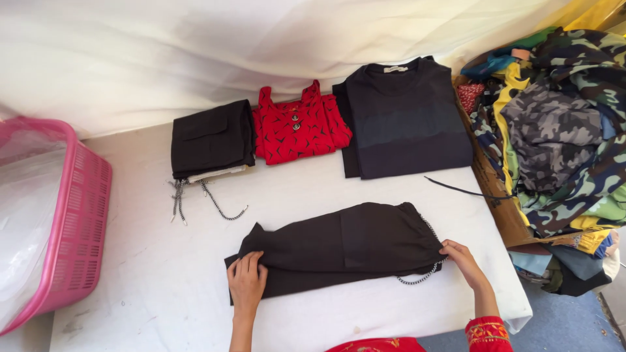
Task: The person folds a pair of black trousers on a white table. They smooth the fabric, fold the legs together, and then fold the garment into a compact rectangle. The folded trousers are placed on top of a stack of other folded clothes.
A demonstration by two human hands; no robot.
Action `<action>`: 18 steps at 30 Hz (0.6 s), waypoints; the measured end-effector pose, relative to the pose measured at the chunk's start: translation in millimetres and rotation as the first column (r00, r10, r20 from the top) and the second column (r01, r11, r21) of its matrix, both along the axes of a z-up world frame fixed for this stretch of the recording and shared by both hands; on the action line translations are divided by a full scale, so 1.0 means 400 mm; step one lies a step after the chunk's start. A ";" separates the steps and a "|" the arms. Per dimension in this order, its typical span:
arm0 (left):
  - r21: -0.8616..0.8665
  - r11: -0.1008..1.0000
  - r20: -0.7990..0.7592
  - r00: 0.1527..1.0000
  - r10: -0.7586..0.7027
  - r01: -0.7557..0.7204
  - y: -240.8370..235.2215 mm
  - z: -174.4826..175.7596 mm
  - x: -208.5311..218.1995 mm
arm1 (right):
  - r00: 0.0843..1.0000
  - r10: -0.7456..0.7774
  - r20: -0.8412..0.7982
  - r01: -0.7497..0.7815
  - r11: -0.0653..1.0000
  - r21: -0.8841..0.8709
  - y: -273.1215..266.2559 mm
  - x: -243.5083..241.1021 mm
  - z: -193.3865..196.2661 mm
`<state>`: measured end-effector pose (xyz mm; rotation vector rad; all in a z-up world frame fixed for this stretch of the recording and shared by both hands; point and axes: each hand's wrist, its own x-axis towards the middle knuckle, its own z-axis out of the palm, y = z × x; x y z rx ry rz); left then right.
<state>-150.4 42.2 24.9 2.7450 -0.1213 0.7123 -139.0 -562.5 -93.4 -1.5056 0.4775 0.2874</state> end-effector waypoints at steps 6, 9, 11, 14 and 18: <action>-0.351 0.856 -0.215 0.923 0.321 -0.379 0.060 -0.098 -0.075 | 0.989 0.105 -0.106 -0.131 0.952 -0.277 0.075 0.033 0.147; -0.657 0.586 -0.300 0.878 0.373 -0.474 0.087 -0.184 -0.036 | 0.993 0.081 -0.080 -0.106 0.911 -0.399 0.108 0.057 0.148; -0.745 0.450 -0.355 0.864 0.358 -0.493 0.097 -0.206 -0.007 | 0.996 0.088 -0.018 -0.086 0.878 -0.471 0.129 0.068 0.124; -0.672 0.448 -0.493 0.808 0.323 -0.590 0.093 -0.173 0.034 | 0.993 0.115 0.019 -0.084 0.821 -0.565 0.158 0.082 0.109; -0.537 0.492 -0.625 0.715 0.313 -0.685 0.100 -0.138 0.028 | 0.997 0.022 -0.076 -0.062 0.818 -0.572 0.162 0.063 0.092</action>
